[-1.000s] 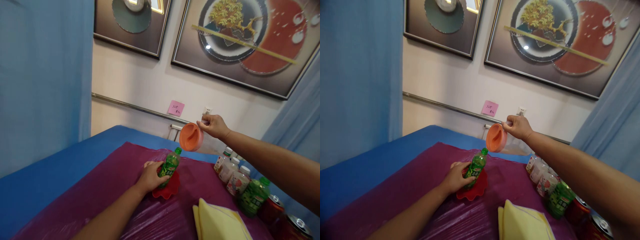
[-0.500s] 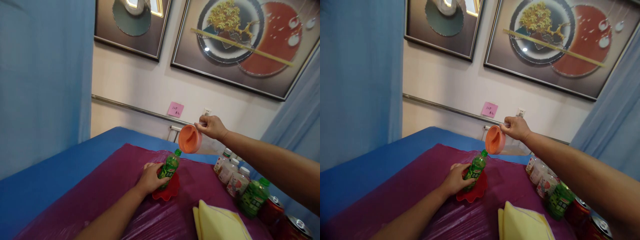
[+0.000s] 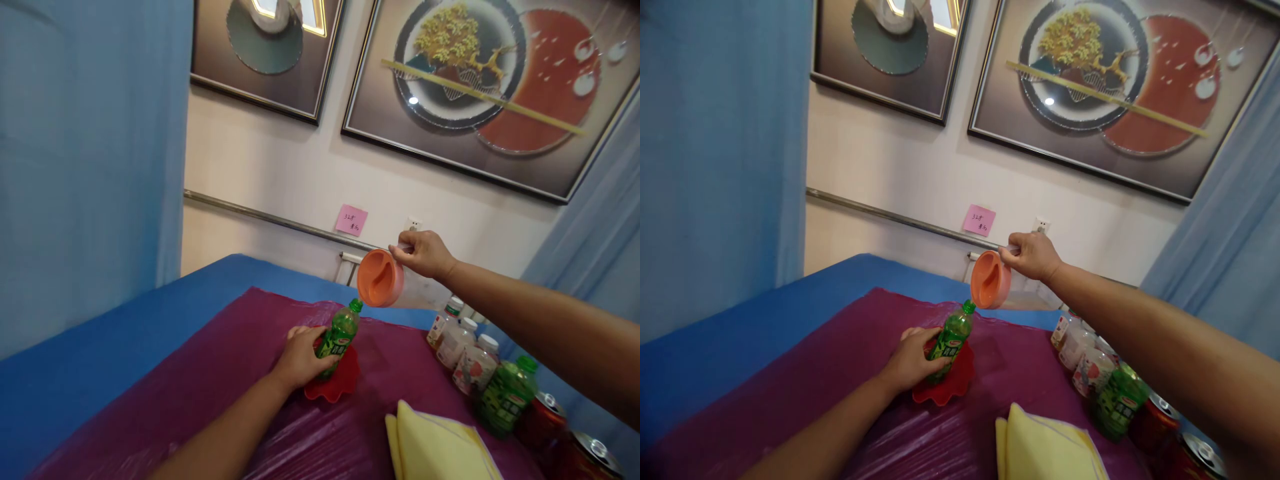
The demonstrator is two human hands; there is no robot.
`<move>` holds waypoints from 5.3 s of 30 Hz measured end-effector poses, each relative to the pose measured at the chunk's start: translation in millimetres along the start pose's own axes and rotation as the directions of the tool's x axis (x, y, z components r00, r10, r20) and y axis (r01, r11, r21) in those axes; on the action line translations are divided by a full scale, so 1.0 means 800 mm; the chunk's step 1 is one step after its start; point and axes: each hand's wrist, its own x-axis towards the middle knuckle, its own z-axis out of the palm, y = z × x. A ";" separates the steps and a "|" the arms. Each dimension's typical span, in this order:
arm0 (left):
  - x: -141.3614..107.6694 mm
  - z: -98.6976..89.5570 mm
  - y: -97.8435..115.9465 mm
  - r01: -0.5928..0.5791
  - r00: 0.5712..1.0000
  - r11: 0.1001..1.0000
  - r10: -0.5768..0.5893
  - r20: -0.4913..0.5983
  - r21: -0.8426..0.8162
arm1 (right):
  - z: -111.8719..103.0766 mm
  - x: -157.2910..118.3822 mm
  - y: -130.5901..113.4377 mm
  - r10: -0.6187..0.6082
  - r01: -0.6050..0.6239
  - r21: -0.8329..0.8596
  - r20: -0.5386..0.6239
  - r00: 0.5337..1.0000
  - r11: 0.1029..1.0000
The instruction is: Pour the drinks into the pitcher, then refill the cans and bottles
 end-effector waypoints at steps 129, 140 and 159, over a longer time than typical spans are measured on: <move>-0.008 -0.008 0.009 -0.019 0.999 1.000 0.020 0.049 -0.005 | -0.010 0.000 -0.013 -0.057 0.060 -0.079 0.041 0.998 0.995; -0.008 -0.008 0.007 -0.023 0.999 1.000 0.022 0.046 0.014 | -0.013 -0.002 -0.017 -0.052 0.055 -0.084 0.046 0.998 0.995; -0.009 -0.010 0.011 -0.017 0.999 1.000 0.017 0.042 0.003 | -0.010 -0.005 -0.016 -0.056 0.059 -0.081 0.030 0.998 0.995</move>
